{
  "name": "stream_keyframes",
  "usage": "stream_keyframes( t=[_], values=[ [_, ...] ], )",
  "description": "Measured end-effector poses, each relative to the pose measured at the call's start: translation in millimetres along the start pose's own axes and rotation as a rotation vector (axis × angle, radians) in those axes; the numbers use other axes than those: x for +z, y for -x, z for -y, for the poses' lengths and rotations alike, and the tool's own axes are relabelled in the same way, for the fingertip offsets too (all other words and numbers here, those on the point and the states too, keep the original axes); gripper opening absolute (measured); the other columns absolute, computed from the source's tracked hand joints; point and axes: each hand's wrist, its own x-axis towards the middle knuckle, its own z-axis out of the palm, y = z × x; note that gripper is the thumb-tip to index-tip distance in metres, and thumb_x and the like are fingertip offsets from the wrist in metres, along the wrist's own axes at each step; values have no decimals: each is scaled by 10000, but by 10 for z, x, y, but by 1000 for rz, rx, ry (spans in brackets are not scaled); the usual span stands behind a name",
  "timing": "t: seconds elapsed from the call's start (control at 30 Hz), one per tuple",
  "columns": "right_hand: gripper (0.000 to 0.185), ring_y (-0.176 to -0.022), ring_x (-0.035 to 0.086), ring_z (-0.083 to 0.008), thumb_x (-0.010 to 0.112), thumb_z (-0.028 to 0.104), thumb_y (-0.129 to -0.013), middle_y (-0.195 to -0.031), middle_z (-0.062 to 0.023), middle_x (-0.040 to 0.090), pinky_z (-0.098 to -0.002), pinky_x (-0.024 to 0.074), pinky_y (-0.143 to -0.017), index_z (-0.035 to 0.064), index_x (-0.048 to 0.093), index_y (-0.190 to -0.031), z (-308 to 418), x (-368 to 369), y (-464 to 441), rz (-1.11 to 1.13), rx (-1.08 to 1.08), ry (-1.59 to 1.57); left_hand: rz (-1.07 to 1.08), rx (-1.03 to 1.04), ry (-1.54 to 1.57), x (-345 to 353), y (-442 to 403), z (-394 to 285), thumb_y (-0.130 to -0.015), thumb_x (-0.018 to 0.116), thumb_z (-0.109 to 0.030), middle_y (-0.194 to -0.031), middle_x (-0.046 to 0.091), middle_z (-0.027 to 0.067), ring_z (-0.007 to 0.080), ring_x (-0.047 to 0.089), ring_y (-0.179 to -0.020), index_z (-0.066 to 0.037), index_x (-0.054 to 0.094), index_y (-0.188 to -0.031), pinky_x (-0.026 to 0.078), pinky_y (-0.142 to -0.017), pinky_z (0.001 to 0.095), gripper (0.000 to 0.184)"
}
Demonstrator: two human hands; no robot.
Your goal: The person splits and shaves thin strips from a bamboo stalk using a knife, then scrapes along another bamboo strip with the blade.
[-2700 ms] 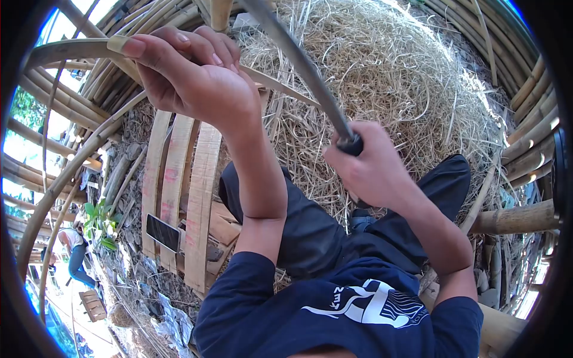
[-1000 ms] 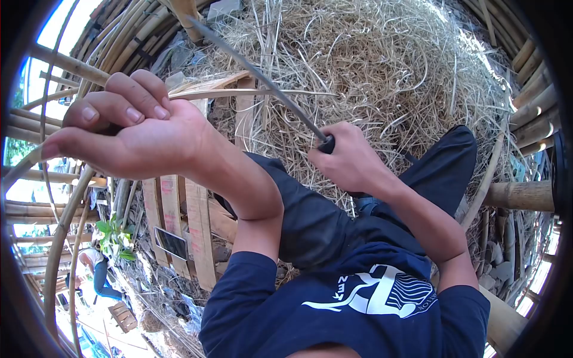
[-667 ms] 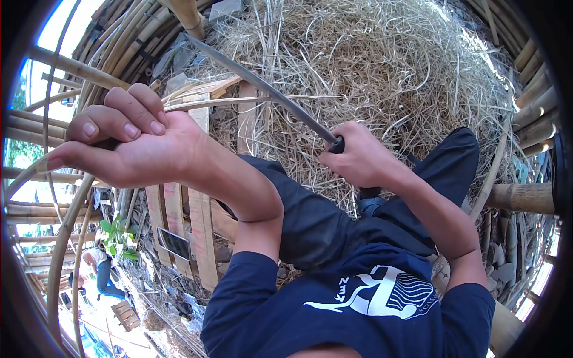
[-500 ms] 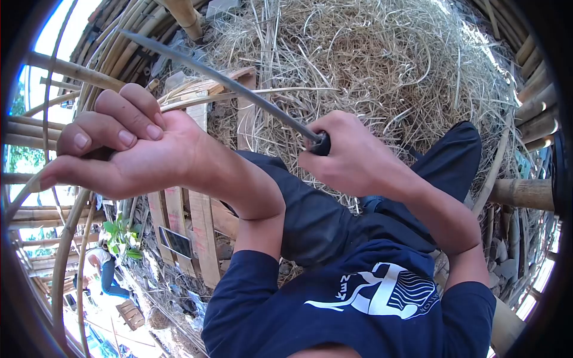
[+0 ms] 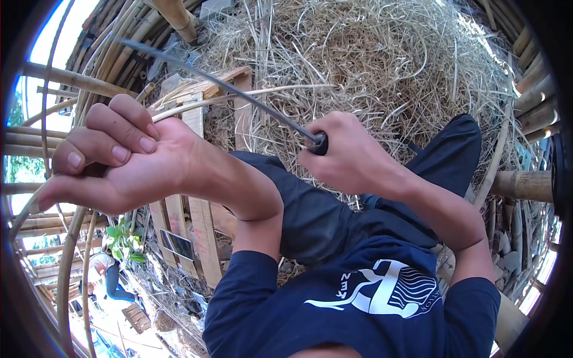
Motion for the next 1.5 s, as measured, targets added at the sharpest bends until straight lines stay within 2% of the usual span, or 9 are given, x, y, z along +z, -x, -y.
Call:
stream_keyframes(
  t=[0.13,0.33,0.57,0.7,0.9,1.0,1.07,1.17,1.5],
  values=[
    [265,-533,604,-310,591,161,-764,-650,-189,633,-389,490,-582,-100,625,-796,-210,110,-99,12,92,-16,-83,-7,-54,106,47,-52,-990,270,-536,-429,255,-53,51,164,-322,-146,429,-614,147,-314,201,565],
    [265,-483,499,-190,603,176,-769,-527,-125,523,-384,415,-513,-69,594,-670,-601,-7,-207,11,479,50,-120,-21,-103,17,23,-31,-993,263,-531,-434,242,-56,50,153,-328,-148,412,-612,145,-319,199,560],
    [323,-579,639,-272,609,182,-773,-721,-233,657,-390,509,-608,-127,637,-861,-180,97,-93,99,94,20,-60,-11,-24,-19,24,-27,-991,257,-537,-427,264,-54,42,169,-321,-132,469,-652,164,-299,192,569],
    [288,-586,635,-259,613,182,-755,-661,-198,636,-392,498,-587,-100,611,-701,-960,145,-235,67,616,-31,-61,-14,-20,-78,4,-6,-991,262,-536,-427,262,-57,41,166,-320,-134,471,-652,164,-299,192,566],
    [291,-563,613,-285,608,188,-742,-632,-207,614,-400,496,-589,-95,603,-674,-773,129,-106,0,608,-98,-65,-10,-17,-46,-5,24,-986,265,-545,-429,249,-55,47,165,-313,-136,469,-656,147,-290,195,564],
    [234,-505,542,-216,616,152,-731,-517,-132,515,-359,438,-550,-65,560,-663,-378,101,34,-90,233,-18,-47,-2,10,-31,-4,17,-980,264,-560,-427,255,-50,52,169,-310,-135,474,-658,140,-291,198,573],
    [289,-579,575,-402,612,183,-739,-632,-255,582,-407,494,-610,-97,632,-805,-170,34,96,10,115,-45,-45,-24,26,0,-5,5,-977,265,-568,-425,260,-46,54,174,-309,-134,479,-659,140,-292,201,579],
    [285,-598,592,-414,611,177,-743,-603,-253,575,-413,491,-617,-98,638,-812,-108,40,156,-47,-72,-31,-35,-11,51,-29,-11,19,-977,266,-568,-424,259,-46,55,171,-308,-130,478,-656,140,-295,205,583],
    [256,-611,595,-407,608,170,-745,-586,-247,566,-412,481,-604,-85,632,-755,-356,48,165,33,179,-15,-104,21,-22,-9,2,-9,-992,255,-535,-423,263,-46,52,183,-303,-131,495,-641,143,-287,207,587]
  ],
)
